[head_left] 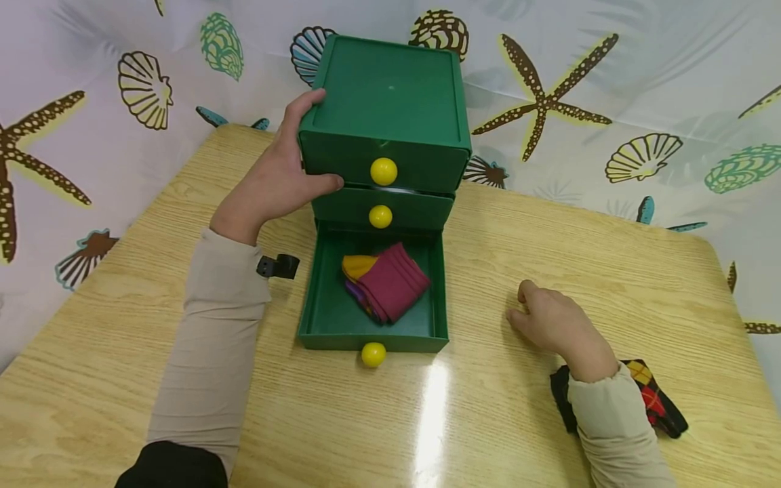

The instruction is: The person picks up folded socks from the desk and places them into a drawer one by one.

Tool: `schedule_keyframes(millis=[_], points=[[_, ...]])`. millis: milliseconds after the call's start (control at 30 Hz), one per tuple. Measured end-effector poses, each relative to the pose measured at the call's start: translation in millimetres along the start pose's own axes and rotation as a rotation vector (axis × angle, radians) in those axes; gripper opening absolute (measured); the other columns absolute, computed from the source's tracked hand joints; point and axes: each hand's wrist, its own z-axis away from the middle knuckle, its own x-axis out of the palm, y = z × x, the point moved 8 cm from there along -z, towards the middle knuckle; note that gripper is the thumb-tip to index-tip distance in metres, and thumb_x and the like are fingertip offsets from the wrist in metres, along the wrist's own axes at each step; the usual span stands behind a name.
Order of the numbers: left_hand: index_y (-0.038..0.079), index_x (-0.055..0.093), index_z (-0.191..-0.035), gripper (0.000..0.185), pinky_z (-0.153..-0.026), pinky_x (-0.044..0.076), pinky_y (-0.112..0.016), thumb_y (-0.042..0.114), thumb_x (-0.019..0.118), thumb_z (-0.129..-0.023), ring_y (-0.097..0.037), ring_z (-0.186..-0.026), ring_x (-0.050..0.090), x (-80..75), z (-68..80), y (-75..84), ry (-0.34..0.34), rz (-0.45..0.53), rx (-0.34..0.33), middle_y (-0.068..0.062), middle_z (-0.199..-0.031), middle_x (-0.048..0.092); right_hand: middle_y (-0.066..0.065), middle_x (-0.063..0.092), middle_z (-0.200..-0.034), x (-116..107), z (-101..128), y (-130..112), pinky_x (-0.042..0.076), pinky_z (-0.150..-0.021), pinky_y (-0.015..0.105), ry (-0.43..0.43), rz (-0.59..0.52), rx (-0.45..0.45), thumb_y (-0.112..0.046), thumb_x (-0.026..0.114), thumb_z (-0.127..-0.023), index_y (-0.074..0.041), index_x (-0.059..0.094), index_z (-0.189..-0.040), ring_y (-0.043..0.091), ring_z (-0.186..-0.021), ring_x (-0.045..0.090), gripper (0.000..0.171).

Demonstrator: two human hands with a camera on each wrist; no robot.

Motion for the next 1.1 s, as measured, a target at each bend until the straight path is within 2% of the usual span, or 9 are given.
schedule_keyframes(millis=[1100], points=[[0.040, 0.004, -0.159, 0.105, -0.110, 0.030, -0.061, 0.014, 0.075, -0.087, -0.041, -0.138, 0.033, 0.0, -0.5, 0.5, 0.007, 0.001, 0.011, -0.010, -0.164, 0.016, 0.015, 0.063, -0.091, -0.6, 0.3, 0.1, 0.048, -0.073, 0.048, -0.010, -0.002, 0.010, -0.025, 0.060, -0.100, 0.000, 0.055, -0.109, 0.028, -0.075, 0.057, 0.027]])
